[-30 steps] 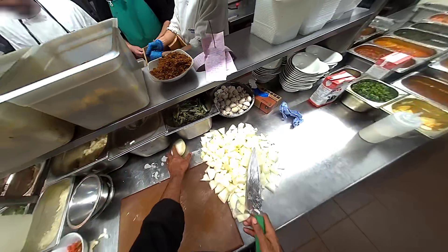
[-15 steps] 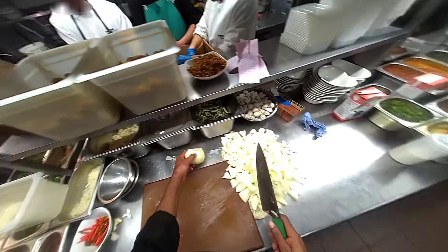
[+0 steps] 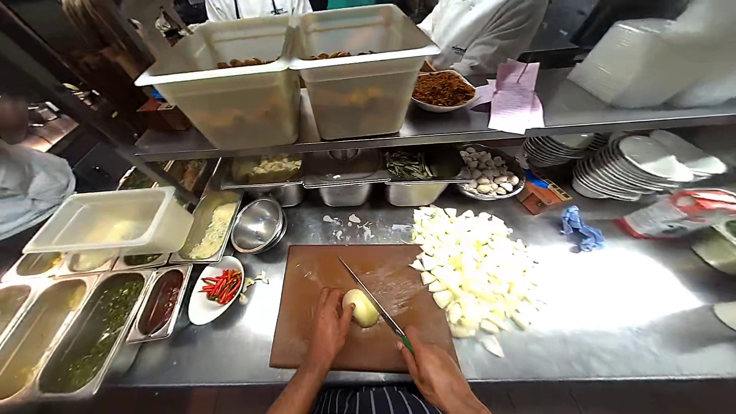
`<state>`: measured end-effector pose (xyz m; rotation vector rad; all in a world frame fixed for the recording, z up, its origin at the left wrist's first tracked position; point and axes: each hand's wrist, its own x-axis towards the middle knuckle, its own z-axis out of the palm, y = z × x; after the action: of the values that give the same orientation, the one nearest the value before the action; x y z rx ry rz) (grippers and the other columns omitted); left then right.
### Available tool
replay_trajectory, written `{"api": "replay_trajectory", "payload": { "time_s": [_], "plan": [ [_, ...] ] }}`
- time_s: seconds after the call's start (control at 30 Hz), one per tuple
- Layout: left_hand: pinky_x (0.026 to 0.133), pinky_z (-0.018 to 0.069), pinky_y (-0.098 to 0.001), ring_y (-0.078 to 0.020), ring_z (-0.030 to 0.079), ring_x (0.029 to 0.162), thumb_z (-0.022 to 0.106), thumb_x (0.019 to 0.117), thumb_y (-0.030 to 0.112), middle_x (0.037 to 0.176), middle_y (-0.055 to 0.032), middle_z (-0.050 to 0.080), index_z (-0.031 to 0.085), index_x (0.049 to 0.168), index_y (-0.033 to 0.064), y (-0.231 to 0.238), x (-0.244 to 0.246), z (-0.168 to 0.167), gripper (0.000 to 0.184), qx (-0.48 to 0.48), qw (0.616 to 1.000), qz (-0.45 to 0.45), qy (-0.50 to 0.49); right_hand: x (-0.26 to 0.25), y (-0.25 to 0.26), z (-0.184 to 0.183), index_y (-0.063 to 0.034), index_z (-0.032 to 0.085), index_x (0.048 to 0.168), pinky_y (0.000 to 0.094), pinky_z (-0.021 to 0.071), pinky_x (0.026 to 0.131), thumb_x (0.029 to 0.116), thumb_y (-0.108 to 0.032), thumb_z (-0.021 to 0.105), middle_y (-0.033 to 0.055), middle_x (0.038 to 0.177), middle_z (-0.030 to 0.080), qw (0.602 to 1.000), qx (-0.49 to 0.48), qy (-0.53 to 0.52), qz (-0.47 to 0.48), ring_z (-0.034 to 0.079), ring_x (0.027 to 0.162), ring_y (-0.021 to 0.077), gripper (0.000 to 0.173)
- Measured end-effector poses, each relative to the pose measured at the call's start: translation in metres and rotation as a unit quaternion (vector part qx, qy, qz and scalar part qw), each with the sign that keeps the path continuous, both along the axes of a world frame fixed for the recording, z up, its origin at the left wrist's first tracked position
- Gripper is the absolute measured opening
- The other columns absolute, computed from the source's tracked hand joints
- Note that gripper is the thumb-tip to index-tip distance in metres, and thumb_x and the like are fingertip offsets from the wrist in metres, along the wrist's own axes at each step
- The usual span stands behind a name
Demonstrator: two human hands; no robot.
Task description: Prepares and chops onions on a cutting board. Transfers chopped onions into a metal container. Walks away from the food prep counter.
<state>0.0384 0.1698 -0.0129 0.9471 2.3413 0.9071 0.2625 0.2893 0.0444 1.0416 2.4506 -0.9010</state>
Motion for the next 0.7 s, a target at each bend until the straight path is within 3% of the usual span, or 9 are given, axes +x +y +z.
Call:
{"api": "replay_trajectory", "payload": {
  "time_s": [0.1,0.17,0.3,0.53,0.7],
  "plan": [
    [0.105,0.0514,-0.0411,-0.0267,0.059,0.123,0.08,0.0834,0.043,0.131,-0.0121,0.063,0.071,0.123,0.0138,0.0,0.029,-0.018,0.05,0.061,0.998,-0.009,0.031,-0.008,0.002,0.008,-0.0147,0.055,0.127,0.0563,0.0572,0.074,0.1068,-0.047,0.039,0.0146,0.088,0.071,0.999,0.007,-0.027,0.029,0.073,0.086,0.0367,0.041],
    [0.106,0.0505,-0.0409,-0.0273,0.059,0.123,0.078,0.0844,0.042,0.127,-0.0102,0.065,0.074,0.118,0.0159,0.007,0.03,-0.029,0.043,0.081,0.994,-0.02,0.072,-0.014,0.005,0.011,-0.0153,0.054,0.128,0.056,0.0573,0.075,0.1069,-0.045,0.039,0.0147,0.09,0.071,0.998,0.015,-0.039,0.038,0.073,0.088,0.0367,0.04],
    [0.109,0.048,-0.0396,-0.026,0.057,0.126,0.075,0.087,0.041,0.13,-0.0074,0.065,0.074,0.12,0.0177,0.01,0.02,-0.031,0.04,0.071,0.993,-0.067,0.066,-0.014,0.008,0.022,-0.0151,0.053,0.129,0.0552,0.057,0.075,0.1071,-0.042,0.039,0.0146,0.09,0.07,0.998,0.007,-0.049,0.04,0.072,0.088,0.0363,0.038],
    [0.107,0.0498,-0.0425,-0.0295,0.059,0.125,0.073,0.0894,0.045,0.13,-0.0101,0.065,0.073,0.122,0.0172,0.008,0.016,-0.033,0.043,0.061,0.989,-0.093,0.093,-0.009,-0.005,0.031,-0.0133,0.05,0.134,0.0565,0.0572,0.078,0.1076,-0.041,0.041,0.0174,0.094,0.071,0.994,-0.035,-0.1,0.015,0.073,0.091,0.0387,0.04],
    [0.107,0.0497,-0.0423,-0.0295,0.059,0.125,0.073,0.0901,0.045,0.129,-0.0102,0.066,0.073,0.122,0.0177,0.008,0.013,-0.034,0.041,0.066,0.987,-0.102,0.105,-0.033,-0.008,0.033,-0.0132,0.048,0.135,0.0546,0.0577,0.08,0.1085,-0.038,0.038,0.0164,0.098,0.071,0.992,-0.04,-0.12,0.013,0.072,0.095,0.0372,0.038]
  ]
}}
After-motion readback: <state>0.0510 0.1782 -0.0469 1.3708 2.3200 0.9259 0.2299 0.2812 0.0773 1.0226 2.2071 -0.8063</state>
